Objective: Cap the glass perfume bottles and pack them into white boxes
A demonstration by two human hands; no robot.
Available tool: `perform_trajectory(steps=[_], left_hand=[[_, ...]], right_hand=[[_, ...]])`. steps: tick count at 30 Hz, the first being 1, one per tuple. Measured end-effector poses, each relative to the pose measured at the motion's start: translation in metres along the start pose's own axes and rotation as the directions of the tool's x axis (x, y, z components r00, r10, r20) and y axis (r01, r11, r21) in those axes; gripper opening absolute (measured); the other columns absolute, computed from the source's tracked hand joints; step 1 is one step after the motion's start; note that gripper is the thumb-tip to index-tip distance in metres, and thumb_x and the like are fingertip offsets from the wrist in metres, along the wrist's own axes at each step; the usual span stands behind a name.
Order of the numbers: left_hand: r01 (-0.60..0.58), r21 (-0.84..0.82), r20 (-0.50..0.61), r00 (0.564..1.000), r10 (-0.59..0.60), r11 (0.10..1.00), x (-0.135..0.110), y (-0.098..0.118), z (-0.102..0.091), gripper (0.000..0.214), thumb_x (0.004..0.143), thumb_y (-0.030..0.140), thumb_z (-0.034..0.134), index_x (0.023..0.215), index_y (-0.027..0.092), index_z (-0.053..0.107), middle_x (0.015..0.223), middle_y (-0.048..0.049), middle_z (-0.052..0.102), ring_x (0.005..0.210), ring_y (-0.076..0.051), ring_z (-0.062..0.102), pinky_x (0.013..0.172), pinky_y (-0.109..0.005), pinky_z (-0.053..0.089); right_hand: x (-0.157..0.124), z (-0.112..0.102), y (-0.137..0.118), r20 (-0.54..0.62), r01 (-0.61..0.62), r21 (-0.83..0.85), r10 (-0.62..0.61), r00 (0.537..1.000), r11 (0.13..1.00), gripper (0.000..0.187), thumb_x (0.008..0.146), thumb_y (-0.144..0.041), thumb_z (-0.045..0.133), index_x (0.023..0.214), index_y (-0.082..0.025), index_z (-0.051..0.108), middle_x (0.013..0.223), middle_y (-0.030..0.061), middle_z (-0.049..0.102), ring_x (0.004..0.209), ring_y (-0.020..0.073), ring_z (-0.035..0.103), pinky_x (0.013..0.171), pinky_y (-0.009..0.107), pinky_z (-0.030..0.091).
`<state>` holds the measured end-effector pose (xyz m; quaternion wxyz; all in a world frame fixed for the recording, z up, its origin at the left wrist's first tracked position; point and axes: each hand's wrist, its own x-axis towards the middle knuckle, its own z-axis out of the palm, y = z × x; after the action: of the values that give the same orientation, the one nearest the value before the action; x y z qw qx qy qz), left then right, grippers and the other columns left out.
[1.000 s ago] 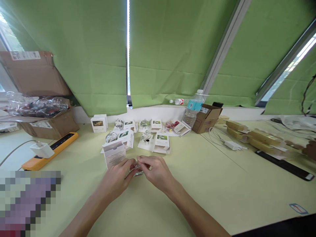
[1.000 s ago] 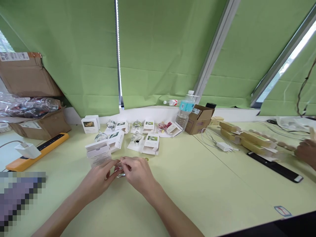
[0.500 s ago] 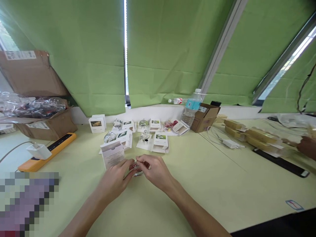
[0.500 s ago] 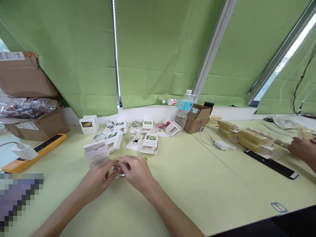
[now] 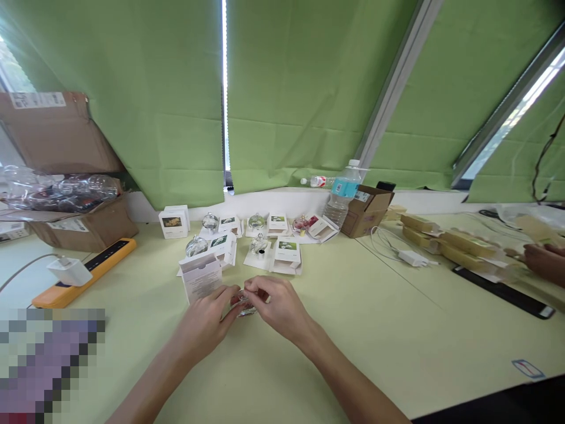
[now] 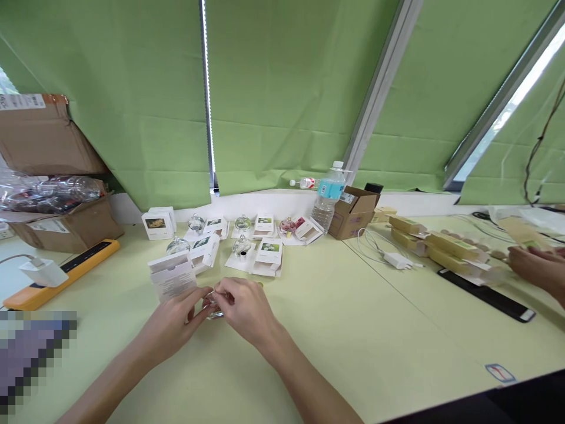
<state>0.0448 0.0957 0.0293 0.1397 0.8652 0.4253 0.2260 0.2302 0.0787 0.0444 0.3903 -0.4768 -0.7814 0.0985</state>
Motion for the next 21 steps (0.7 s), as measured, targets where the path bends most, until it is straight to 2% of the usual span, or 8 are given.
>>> perform_trajectory(steps=[5, 12, 18, 21], left_hand=[[-0.004, 0.001, 0.007, 1.000, 0.004, 1.000, 0.0002, 0.0007, 0.0000, 0.024, 0.096, 0.039, 0.036, 0.109, 0.028, 0.054, 0.099, -0.0012, 0.068, 0.063, -0.017, 0.062, 0.054, -0.026, 0.039], [-0.003, -0.009, 0.006, 1.000, 0.003, 1.000, 0.0000, 0.0012, 0.0008, 0.024, 0.096, 0.037, 0.036, 0.110, 0.029, 0.053, 0.105, -0.0007, 0.067, 0.064, -0.016, 0.063, 0.055, -0.026, 0.040], [0.001, 0.010, 0.004, 1.000, -0.001, 1.000, 0.0000, 0.0000, 0.0011, 0.023, 0.096, 0.040, 0.036, 0.106, 0.028, 0.054, 0.100, 0.0000, 0.068, 0.063, -0.017, 0.062, 0.054, -0.026, 0.039], [0.007, 0.006, 0.003, 1.000, -0.007, 1.000, 0.0002, -0.0004, 0.0012, 0.023, 0.096, 0.040, 0.036, 0.106, 0.028, 0.054, 0.099, 0.0005, 0.068, 0.063, -0.016, 0.062, 0.054, -0.026, 0.039]], right_hand=[[0.0000, -0.0020, -0.0003, -0.015, 0.019, -0.037, -0.020, 1.000, 0.999, 0.014, 0.090, -0.020, 0.053, 0.081, -0.021, 0.063, 0.085, 0.0012, 0.071, 0.071, 0.0137, 0.064, 0.064, 0.024, 0.050], [0.0009, -0.0049, -0.0023, -0.044, 0.083, -0.074, -0.087, 0.995, 0.994, 0.017, 0.092, -0.018, 0.050, 0.089, -0.023, 0.066, 0.092, 0.0017, 0.071, 0.078, 0.0139, 0.065, 0.067, 0.024, 0.050], [-0.0006, -0.0006, 0.0030, -0.021, 0.072, -0.080, -0.074, 0.997, 0.994, 0.014, 0.088, -0.016, 0.055, 0.077, -0.021, 0.062, 0.084, 0.0011, 0.070, 0.072, 0.0129, 0.064, 0.069, 0.023, 0.049], [-0.0008, -0.0012, 0.0020, -0.026, 0.068, -0.072, -0.070, 0.997, 0.995, 0.014, 0.089, -0.018, 0.053, 0.079, -0.021, 0.062, 0.085, 0.0022, 0.070, 0.073, 0.0138, 0.064, 0.068, 0.024, 0.049]])
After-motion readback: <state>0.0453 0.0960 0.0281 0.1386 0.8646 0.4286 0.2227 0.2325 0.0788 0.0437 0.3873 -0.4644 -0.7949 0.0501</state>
